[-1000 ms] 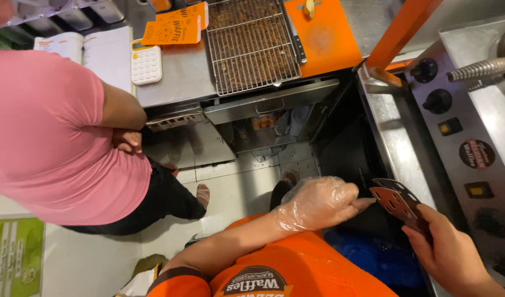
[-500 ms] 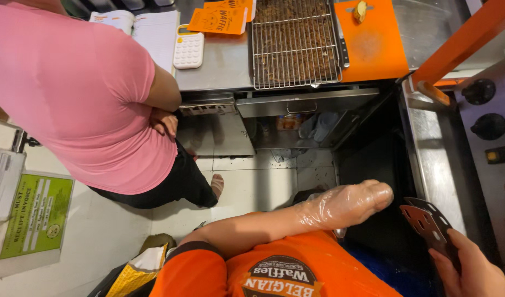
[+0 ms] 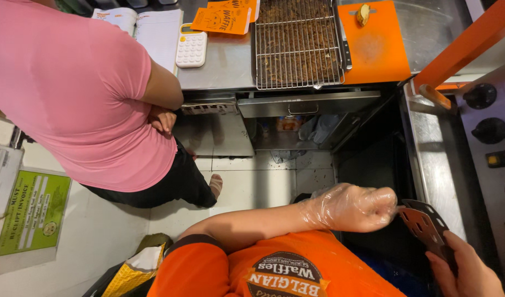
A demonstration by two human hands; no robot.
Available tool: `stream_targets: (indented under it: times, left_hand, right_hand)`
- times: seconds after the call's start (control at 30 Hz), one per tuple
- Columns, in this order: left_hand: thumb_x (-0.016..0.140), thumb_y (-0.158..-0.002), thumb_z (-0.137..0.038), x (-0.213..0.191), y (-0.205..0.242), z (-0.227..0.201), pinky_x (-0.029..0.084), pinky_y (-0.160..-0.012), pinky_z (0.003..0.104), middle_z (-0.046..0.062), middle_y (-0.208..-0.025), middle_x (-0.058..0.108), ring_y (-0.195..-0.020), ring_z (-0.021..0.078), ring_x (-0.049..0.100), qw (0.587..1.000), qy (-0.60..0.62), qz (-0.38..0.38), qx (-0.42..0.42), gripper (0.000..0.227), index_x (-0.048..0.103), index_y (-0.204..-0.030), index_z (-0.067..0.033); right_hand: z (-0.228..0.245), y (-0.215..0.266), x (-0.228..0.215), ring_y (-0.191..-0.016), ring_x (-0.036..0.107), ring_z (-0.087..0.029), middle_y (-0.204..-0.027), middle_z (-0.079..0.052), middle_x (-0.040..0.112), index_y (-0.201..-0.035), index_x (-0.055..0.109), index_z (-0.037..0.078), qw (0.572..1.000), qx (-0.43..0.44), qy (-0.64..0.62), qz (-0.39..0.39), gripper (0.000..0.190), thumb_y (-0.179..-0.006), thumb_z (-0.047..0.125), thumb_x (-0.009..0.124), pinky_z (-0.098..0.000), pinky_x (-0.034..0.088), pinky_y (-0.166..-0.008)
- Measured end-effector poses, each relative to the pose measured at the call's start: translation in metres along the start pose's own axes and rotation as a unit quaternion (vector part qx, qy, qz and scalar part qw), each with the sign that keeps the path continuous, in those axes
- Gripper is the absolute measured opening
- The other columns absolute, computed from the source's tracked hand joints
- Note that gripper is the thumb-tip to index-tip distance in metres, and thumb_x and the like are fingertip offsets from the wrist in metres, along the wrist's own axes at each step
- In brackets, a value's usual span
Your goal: The person pours batter into a waffle iron, closes it, and later uses tongs and a spatula to remove the cooked waffle, placing it on a cooling rack to apply chocolate spread before folding it into a paper sleeve.
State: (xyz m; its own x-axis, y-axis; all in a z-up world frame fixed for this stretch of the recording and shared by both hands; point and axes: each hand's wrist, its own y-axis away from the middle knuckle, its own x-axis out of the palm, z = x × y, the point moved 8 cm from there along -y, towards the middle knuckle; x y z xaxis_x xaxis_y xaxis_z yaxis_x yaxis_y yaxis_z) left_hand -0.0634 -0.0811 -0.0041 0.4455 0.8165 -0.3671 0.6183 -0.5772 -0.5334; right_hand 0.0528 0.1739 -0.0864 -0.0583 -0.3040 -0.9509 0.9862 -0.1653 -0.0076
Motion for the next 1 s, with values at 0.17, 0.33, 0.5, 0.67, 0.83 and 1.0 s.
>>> stream_targets:
  times: [0.17,0.33,0.5,0.67,0.83,1.0]
  left_hand:
    - [0.071,-0.092,-0.029,-0.024,-0.003,-0.018,0.053,-0.055,0.035,0.004,-0.074,0.065,-0.060,0.0246,0.067,0.999,-0.002,-0.033,-0.016,0.024,0.054,-0.089,-0.0122]
    - [0.075,-0.087,-0.031,-0.035,-0.007,-0.029,0.045,-0.048,0.036,0.005,-0.061,0.053,-0.051,0.0257,0.056,0.995,-0.057,-0.081,0.024,0.032,0.050,-0.080,-0.0127]
    - [0.072,-0.098,-0.006,-0.031,-0.011,-0.031,0.054,-0.062,0.034,0.009,-0.093,0.056,-0.078,0.0255,0.063,0.969,-0.124,-0.103,0.185,0.018,0.054,-0.094,-0.0064]
    - [0.068,-0.096,-0.003,-0.029,-0.006,-0.008,0.058,-0.071,0.033,0.009,-0.100,0.055,-0.085,0.0233,0.064,0.996,-0.022,-0.075,0.037,0.020,0.057,-0.112,-0.0081]
    - [0.061,-0.100,-0.005,-0.027,-0.008,-0.013,0.063,-0.084,0.031,0.006,-0.110,0.063,-0.095,0.0216,0.070,0.996,0.037,-0.057,0.057,0.028,0.056,-0.127,-0.0128]
    - [0.065,-0.104,-0.018,-0.007,-0.002,0.002,0.062,-0.067,0.029,-0.003,-0.088,0.066,-0.074,0.0181,0.071,0.996,-0.087,0.005,0.010,0.022,0.058,-0.124,-0.0237]
  right_hand:
    - [0.008,-0.003,-0.008,-0.086,0.078,-0.026,-0.101,-0.019,0.075,-0.138,0.057,0.001,1.000,0.010,0.015,-0.010,0.055,-0.088,0.018,0.072,-0.0359,0.063,-0.078]
    - [0.001,-0.006,-0.005,-0.088,0.079,-0.025,-0.100,-0.019,0.076,-0.138,0.057,-0.002,0.999,0.007,0.039,0.003,0.056,-0.087,0.015,0.073,-0.0352,0.064,-0.079]
    - [-0.033,-0.013,0.003,-0.083,0.077,-0.023,-0.097,-0.021,0.074,-0.135,0.052,-0.004,0.997,-0.072,-0.014,-0.039,0.055,-0.088,0.014,0.073,-0.0331,0.062,-0.075]
    - [-0.069,-0.017,0.013,-0.066,0.078,-0.018,-0.084,-0.016,0.074,-0.142,0.050,-0.005,0.998,-0.045,-0.052,-0.012,0.058,-0.090,0.011,0.071,-0.0283,0.061,-0.064]
    - [-0.037,-0.013,-0.015,-0.079,0.074,-0.027,-0.091,-0.025,0.072,-0.129,0.052,-0.012,0.981,-0.147,-0.036,-0.121,0.055,-0.083,0.008,0.073,-0.0347,0.059,-0.071]
    - [-0.021,-0.009,-0.017,-0.078,0.076,-0.022,-0.093,-0.021,0.073,-0.131,0.054,-0.008,0.987,-0.118,-0.068,-0.086,0.052,-0.085,0.009,0.073,-0.0302,0.060,-0.069]
